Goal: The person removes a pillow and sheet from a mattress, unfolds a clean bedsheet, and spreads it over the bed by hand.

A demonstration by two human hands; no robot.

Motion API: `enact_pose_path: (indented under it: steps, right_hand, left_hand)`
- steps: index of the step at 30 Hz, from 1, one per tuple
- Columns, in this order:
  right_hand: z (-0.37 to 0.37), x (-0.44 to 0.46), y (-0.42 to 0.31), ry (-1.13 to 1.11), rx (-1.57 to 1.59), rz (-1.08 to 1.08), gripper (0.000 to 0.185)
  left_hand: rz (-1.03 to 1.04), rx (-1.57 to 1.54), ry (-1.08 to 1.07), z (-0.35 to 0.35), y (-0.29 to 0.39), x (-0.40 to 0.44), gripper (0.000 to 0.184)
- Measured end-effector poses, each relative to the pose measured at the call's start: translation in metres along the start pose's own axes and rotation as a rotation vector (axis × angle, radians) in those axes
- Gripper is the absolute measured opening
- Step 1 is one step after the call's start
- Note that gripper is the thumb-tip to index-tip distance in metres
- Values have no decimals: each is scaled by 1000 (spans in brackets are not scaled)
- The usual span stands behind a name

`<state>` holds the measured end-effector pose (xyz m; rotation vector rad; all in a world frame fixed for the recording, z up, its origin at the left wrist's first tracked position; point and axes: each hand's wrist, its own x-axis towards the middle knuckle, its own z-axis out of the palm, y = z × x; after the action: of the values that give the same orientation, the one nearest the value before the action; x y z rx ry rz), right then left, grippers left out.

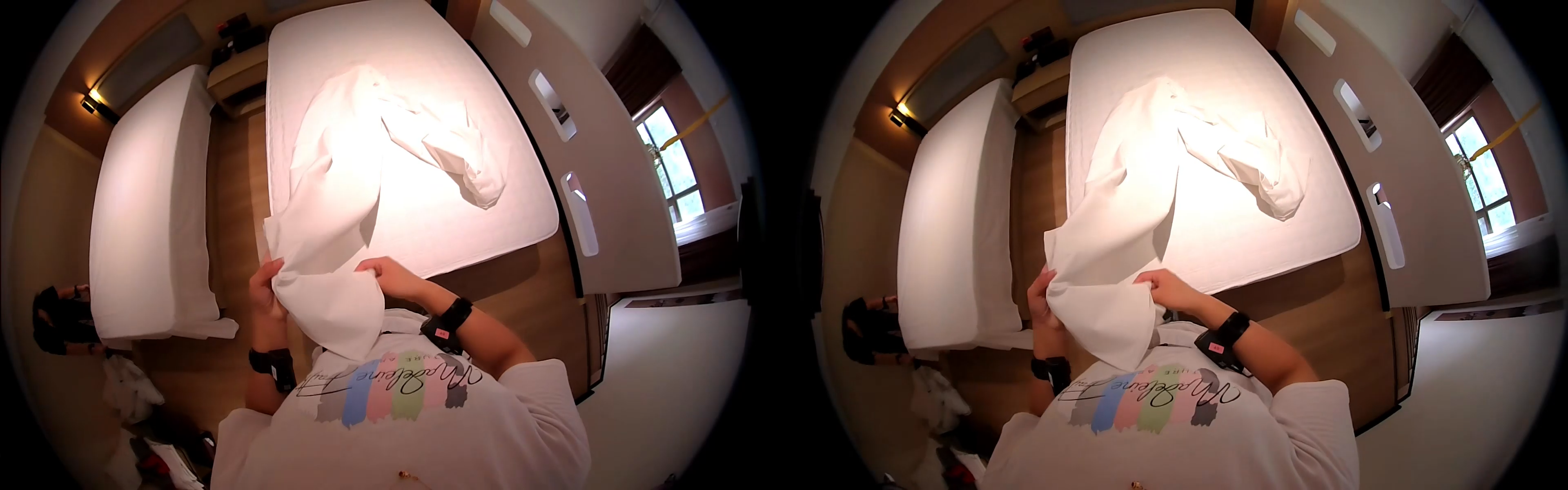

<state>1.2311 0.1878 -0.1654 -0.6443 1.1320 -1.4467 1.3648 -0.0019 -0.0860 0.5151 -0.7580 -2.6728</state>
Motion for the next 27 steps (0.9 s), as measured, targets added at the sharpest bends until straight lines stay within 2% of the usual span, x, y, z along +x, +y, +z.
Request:
enact_pose_path:
  steps: [1,2,3,4,6,7,8,10,12,13,15,16,17,18,20,21,22,24,25,27]
  right_hand:
    - [-10,-5,-9,118,-219,-44,17]
    - [-16,-12,-18,235,-439,-88,17]
    - [-13,-22,-33,378,-367,-80,15]
    - [-11,-33,-52,520,-671,-151,13]
    - [-10,-48,-74,587,-1181,-337,7]
    - [-4,-52,-83,589,-1183,-342,7]
    - [3,-57,-89,582,-1215,-376,6]
    - [11,-59,-87,576,-1245,-406,7]
    - [21,-59,-80,458,-1077,-484,12]
    - [22,-60,-78,373,-1063,-477,15]
    - [25,-61,-75,382,-1047,-463,16]
    - [25,-62,-75,394,-1033,-456,17]
    - [20,-64,-71,373,-782,-275,27]
    - [10,-63,-62,377,-782,-276,27]
    - [-20,-58,-37,539,-667,-399,40]
    - [-39,-61,-27,448,-742,-311,50]
    - [-61,-61,-4,402,-956,-272,60]
    - [-74,-62,12,276,-662,-1,64]
    - [-78,-59,24,271,-660,-1,64]
    - [-77,-55,43,65,-278,137,60]
  left_hand:
    - [1,-6,-4,-2,3,1,55]
    - [-10,123,-17,-8,9,4,58]
    - [-18,253,-31,-13,14,6,61]
    - [-13,251,-36,-20,15,7,61]
    - [-7,1273,302,-42,12,12,67]
    - [-230,1747,404,-52,13,17,76]
    - [-228,1749,403,-44,11,16,76]
    - [-217,2128,-77,-7,-6,10,79]
    - [0,1546,-600,31,-25,4,74]
    - [-4,1542,-598,46,-43,0,74]
    - [78,1391,-537,64,-72,-6,55]
    - [75,1388,-535,60,-74,-4,55]
    - [-38,1425,-484,54,-75,4,46]
    - [-150,1461,-437,46,-76,11,39]
    - [-148,1338,-414,32,-79,11,34]
    - [-225,1235,-423,27,-76,10,34]
    - [-301,1131,-428,20,-73,8,34]
    - [-353,1058,-370,9,-65,8,34]
    - [-365,973,-318,15,-53,6,34]
    - [-322,881,-216,21,-39,0,34]
